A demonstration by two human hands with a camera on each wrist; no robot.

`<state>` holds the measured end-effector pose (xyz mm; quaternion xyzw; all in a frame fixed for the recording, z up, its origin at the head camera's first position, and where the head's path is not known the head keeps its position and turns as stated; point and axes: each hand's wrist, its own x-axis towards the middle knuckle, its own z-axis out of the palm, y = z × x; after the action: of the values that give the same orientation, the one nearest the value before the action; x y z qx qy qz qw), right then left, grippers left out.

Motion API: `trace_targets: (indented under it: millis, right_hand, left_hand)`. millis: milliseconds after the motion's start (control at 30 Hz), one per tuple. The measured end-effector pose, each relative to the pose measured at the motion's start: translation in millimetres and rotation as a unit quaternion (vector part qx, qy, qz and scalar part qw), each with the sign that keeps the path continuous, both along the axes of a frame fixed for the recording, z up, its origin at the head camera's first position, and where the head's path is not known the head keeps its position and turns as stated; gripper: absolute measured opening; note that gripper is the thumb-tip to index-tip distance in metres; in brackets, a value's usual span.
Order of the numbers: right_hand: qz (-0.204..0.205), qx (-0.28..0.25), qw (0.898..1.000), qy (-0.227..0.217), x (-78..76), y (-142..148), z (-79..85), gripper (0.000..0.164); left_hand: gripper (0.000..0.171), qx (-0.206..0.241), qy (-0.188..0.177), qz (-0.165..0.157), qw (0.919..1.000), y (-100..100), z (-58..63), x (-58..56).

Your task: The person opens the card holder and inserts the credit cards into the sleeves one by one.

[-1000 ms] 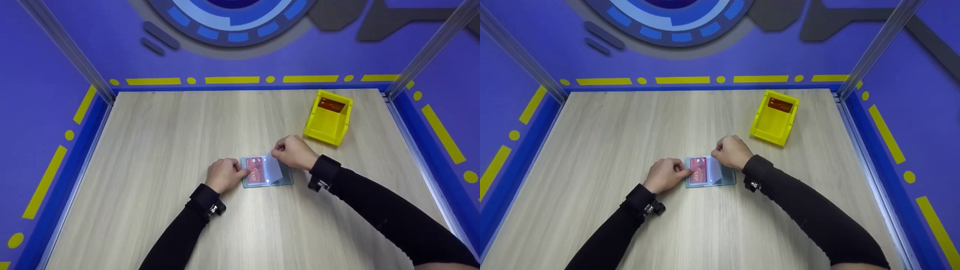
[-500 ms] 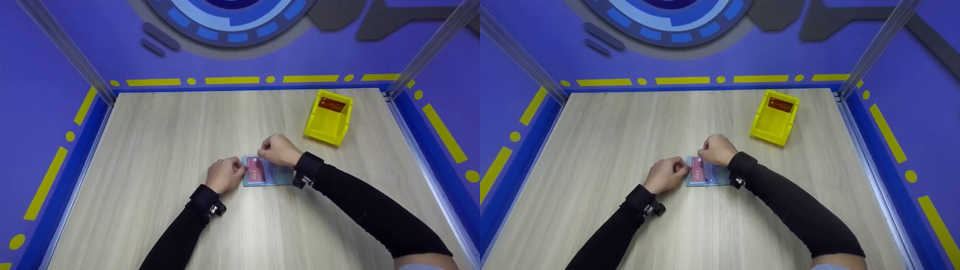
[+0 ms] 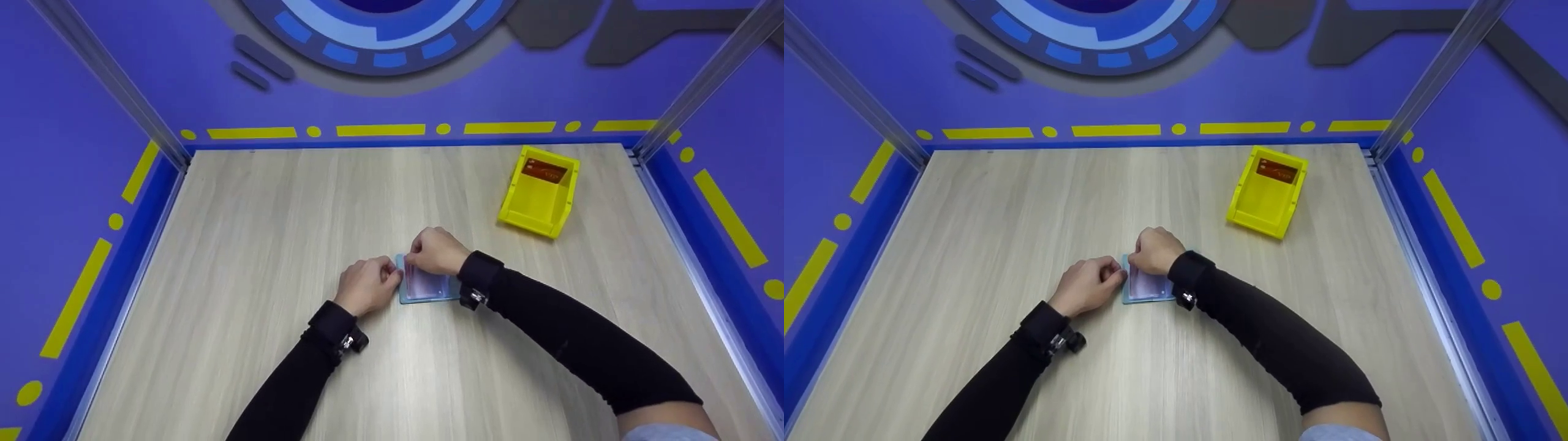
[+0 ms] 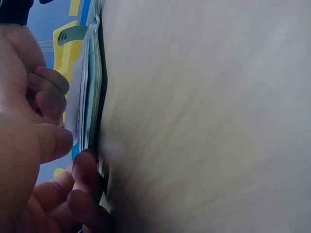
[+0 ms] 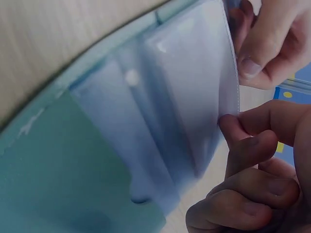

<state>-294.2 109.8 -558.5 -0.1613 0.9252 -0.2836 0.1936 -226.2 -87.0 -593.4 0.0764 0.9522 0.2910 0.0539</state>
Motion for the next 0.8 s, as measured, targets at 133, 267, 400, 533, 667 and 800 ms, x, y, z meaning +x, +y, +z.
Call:
trace_targets:
  millis: [133, 267, 400, 533, 667, 800]
  right_hand:
    - [0.013, -0.008, 1.0, 0.017, 1.0, 1, -2.4, 0.025]
    - [0.032, -0.029, 0.998, 0.035, 2.2, 6, 1.3, 0.023]
    - [0.032, -0.038, 0.997, 0.062, 0.3, 18, 11.7, 0.024]
    - [0.006, -0.035, 0.996, 0.077, -6.0, 38, 31.3, 0.027]
    - [-0.038, -0.021, 0.997, 0.063, -16.7, 63, 55.1, 0.03]
    - [-0.079, -0.011, 0.994, 0.076, -30.9, 97, 73.4, 0.029]
  left_hand:
    - [0.021, -0.004, -0.001, -0.002, 1.0, 0, -0.9, -0.2]
    - [0.023, -0.004, 0.004, 0.0, 1.0, 0, -2.4, 0.8]
    - [0.031, 0.0, 0.009, 0.01, 0.9999, 2, -4.2, 2.2]
    - [0.041, -0.001, 0.019, 0.019, 0.9996, 5, -5.4, 2.8]
    - [0.046, -0.008, 0.017, 0.023, 0.9996, 7, -4.9, 3.0]
    - [0.045, -0.012, 0.008, 0.027, 0.9995, 9, -3.6, 3.6]
